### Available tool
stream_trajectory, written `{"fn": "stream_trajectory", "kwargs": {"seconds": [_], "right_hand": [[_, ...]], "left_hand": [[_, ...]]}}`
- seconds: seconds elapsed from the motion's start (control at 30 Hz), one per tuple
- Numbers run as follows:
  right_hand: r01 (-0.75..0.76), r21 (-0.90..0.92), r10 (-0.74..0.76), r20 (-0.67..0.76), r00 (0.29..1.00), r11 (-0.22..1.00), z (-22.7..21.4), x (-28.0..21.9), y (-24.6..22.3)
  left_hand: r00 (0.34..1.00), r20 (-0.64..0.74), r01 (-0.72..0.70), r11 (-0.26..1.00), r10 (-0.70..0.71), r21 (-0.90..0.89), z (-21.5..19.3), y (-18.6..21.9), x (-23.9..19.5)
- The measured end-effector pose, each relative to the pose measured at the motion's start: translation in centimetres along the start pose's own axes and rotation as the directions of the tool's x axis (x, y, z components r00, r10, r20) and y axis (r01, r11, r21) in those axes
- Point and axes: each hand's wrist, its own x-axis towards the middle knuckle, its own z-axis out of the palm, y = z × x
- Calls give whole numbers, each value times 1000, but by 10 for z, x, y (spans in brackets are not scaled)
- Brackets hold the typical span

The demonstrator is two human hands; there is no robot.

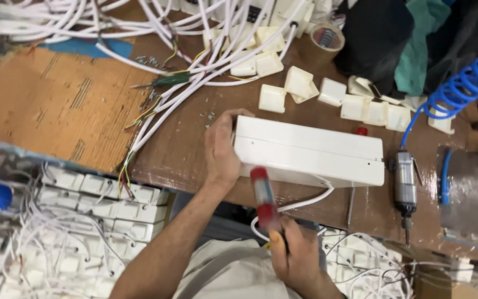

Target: The person assembles a white plastic electrical enclosure by fastening screws with a pneumatic screwdriver and a manual screwdriver. They repeatedly tighten and loosen screws at multiple positions, flip the enclosure to access different sides, and handle small plastic components on the workbench.

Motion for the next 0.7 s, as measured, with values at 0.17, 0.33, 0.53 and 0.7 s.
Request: {"fn": "stream_trajectory", "kwargs": {"seconds": [0.17,0.33,0.53,0.7], "right_hand": [[56,51,-59,50,997,997,-8,5,1],[206,290,-145,-217,965,935,-13,-22,31],[89,259,32,-429,903,962,-25,-19,53],[-23,305,133,-345,929,952,-24,-15,52]], "left_hand": [[993,40,102,975,-112,198,0,16,0],[991,4,134,991,-134,24,-2,2,-1],[989,-9,147,984,-147,97,-1,5,1],[990,19,138,981,-141,134,-9,9,4]]}}
